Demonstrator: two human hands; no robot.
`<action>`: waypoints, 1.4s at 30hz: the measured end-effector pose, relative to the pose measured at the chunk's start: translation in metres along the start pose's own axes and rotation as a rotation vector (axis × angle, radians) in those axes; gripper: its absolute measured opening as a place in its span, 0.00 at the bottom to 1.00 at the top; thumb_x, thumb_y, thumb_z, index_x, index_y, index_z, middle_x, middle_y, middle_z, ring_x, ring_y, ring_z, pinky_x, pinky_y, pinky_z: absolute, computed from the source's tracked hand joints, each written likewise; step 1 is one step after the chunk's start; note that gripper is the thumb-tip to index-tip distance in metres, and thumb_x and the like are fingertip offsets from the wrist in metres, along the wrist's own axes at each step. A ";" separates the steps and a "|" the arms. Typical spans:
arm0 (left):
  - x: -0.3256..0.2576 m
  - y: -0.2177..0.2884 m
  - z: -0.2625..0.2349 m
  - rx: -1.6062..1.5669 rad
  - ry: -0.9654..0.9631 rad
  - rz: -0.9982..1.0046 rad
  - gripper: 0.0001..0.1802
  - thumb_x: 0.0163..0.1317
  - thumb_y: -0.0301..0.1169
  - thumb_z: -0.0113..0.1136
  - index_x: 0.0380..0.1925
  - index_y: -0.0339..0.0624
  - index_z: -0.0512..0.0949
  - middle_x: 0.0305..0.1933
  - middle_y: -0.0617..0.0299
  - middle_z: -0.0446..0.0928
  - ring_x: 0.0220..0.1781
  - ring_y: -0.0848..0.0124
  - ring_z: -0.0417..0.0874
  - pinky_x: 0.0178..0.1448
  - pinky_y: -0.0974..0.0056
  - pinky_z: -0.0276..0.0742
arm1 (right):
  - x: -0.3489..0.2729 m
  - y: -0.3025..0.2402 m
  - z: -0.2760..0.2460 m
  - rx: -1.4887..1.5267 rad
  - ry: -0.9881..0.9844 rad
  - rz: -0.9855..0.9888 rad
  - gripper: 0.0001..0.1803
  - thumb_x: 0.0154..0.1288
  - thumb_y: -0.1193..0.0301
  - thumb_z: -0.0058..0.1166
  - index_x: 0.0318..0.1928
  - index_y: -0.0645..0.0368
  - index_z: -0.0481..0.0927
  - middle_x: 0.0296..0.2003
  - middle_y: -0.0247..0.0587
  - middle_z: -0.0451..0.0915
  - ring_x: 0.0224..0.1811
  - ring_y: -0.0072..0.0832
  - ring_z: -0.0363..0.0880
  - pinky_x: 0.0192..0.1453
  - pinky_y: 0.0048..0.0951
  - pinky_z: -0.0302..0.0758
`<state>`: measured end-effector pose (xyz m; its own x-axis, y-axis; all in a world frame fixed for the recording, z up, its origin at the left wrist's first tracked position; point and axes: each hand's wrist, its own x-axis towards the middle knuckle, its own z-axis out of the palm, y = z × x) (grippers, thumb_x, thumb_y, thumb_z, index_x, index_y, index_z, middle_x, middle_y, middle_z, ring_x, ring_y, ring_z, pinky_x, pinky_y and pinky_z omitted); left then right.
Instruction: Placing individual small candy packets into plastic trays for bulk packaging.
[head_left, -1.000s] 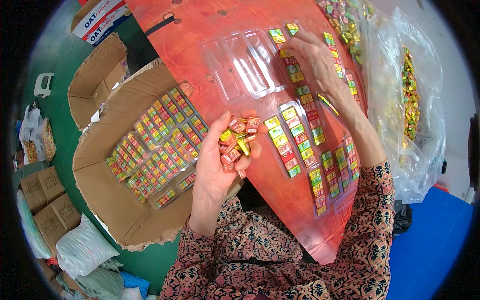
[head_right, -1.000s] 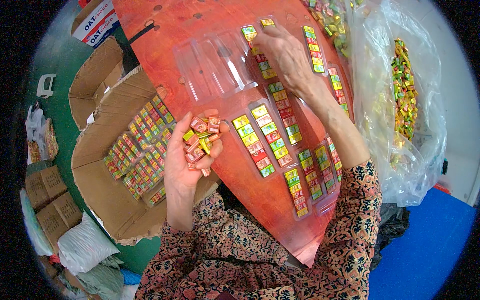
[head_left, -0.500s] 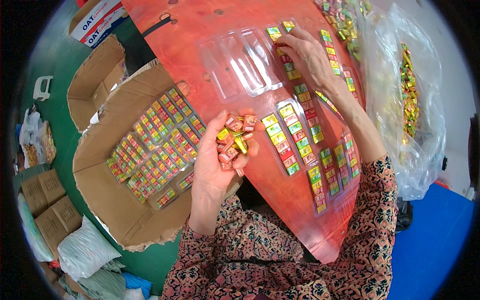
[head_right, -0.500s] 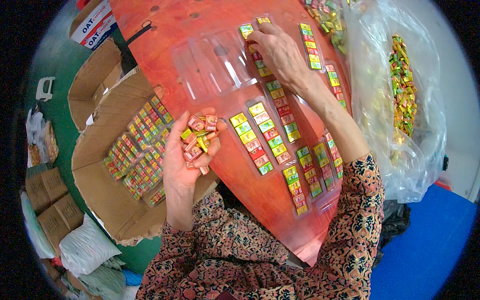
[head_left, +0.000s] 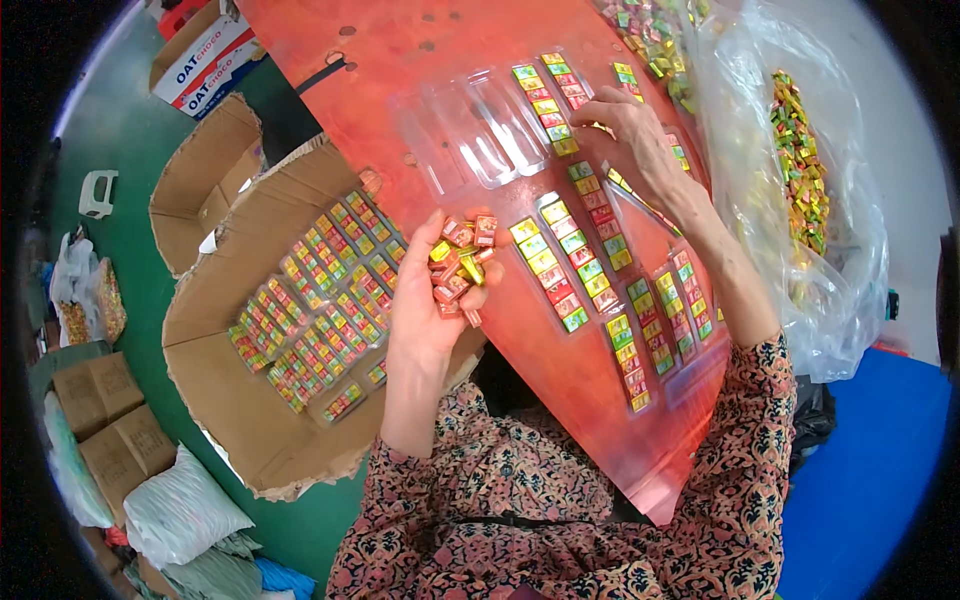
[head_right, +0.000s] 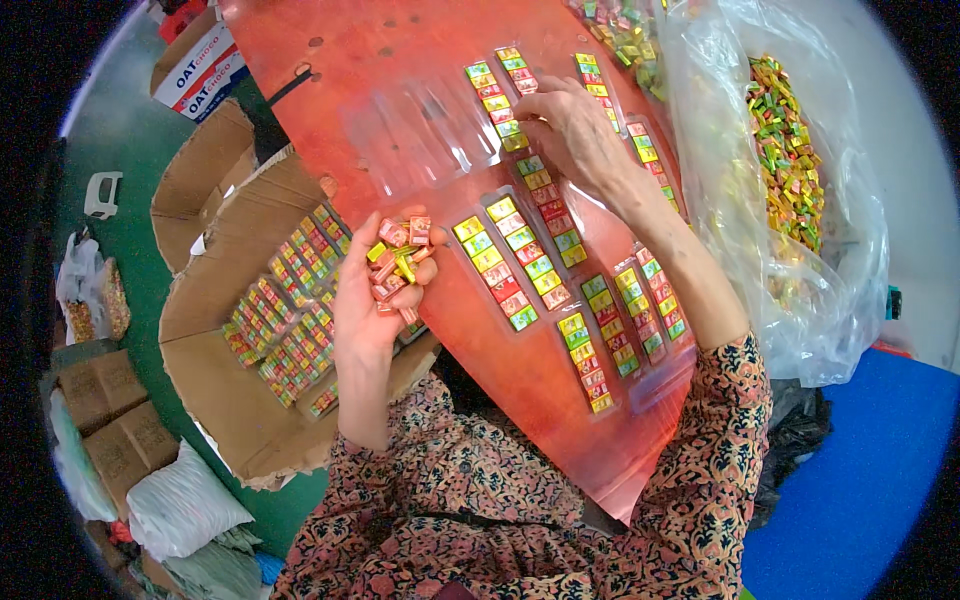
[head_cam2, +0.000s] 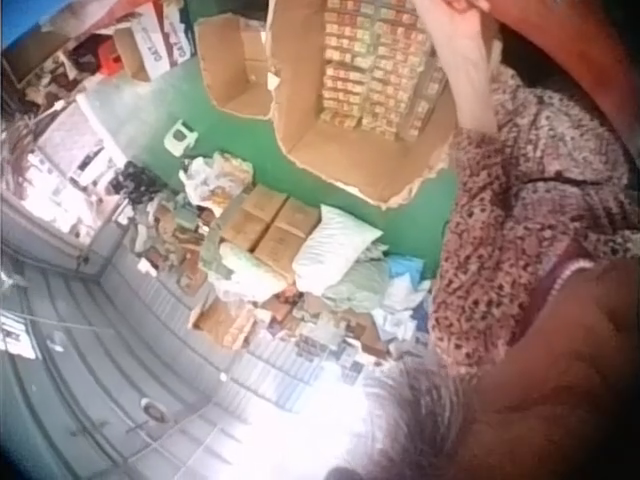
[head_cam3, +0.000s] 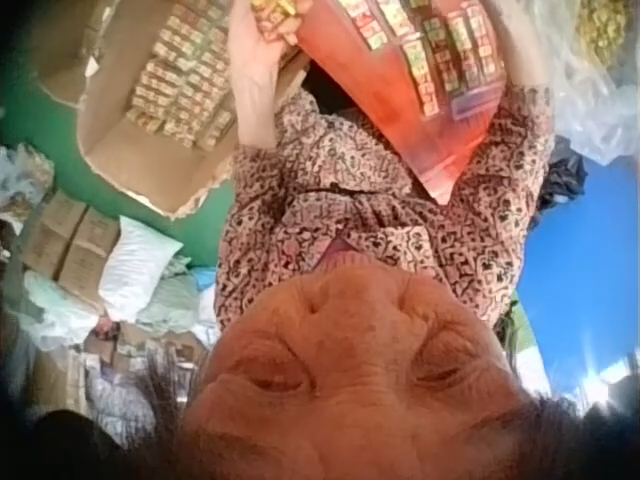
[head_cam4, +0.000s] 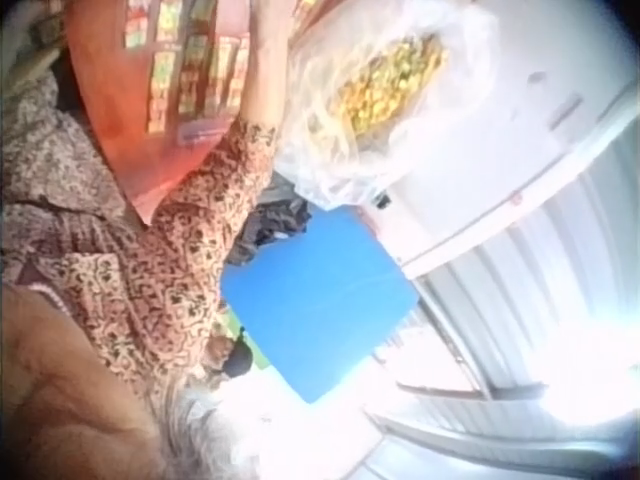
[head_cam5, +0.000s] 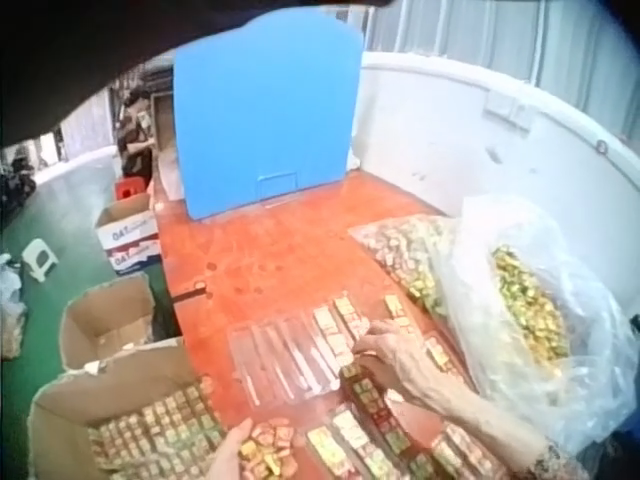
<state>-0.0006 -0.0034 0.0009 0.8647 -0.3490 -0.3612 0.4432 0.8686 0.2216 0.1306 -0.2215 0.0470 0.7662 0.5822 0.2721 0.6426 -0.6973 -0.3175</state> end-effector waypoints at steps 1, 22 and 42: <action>-0.001 0.000 -0.001 0.023 0.012 0.010 0.22 0.64 0.43 0.41 0.42 0.34 0.71 0.36 0.46 0.76 0.23 0.65 0.78 0.10 0.76 0.62 | 0.000 -0.008 -0.005 0.048 -0.029 0.073 0.07 0.53 0.73 0.52 0.33 0.62 0.77 0.29 0.43 0.74 0.31 0.35 0.73 0.36 0.31 0.70; 0.007 -0.005 -0.001 0.118 0.029 -0.005 0.16 0.63 0.44 0.44 0.35 0.44 0.72 0.27 0.61 0.73 0.20 0.67 0.70 0.09 0.76 0.55 | -0.021 -0.103 0.032 0.575 -0.122 0.062 0.10 0.55 0.73 0.54 0.37 0.66 0.76 0.28 0.42 0.73 0.29 0.30 0.74 0.33 0.29 0.71; 0.004 -0.004 0.000 0.110 0.021 0.026 0.22 0.63 0.45 0.43 0.43 0.36 0.70 0.34 0.52 0.76 0.23 0.74 0.72 0.14 0.76 0.59 | 0.075 -0.030 0.043 0.054 -0.063 0.113 0.08 0.51 0.73 0.54 0.32 0.63 0.79 0.25 0.47 0.79 0.29 0.38 0.78 0.33 0.33 0.72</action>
<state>0.0012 -0.0079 -0.0017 0.8717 -0.3183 -0.3726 0.4448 0.8329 0.3291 0.1692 -0.1394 0.0382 0.8316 0.5273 0.1745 0.5500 -0.7377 -0.3915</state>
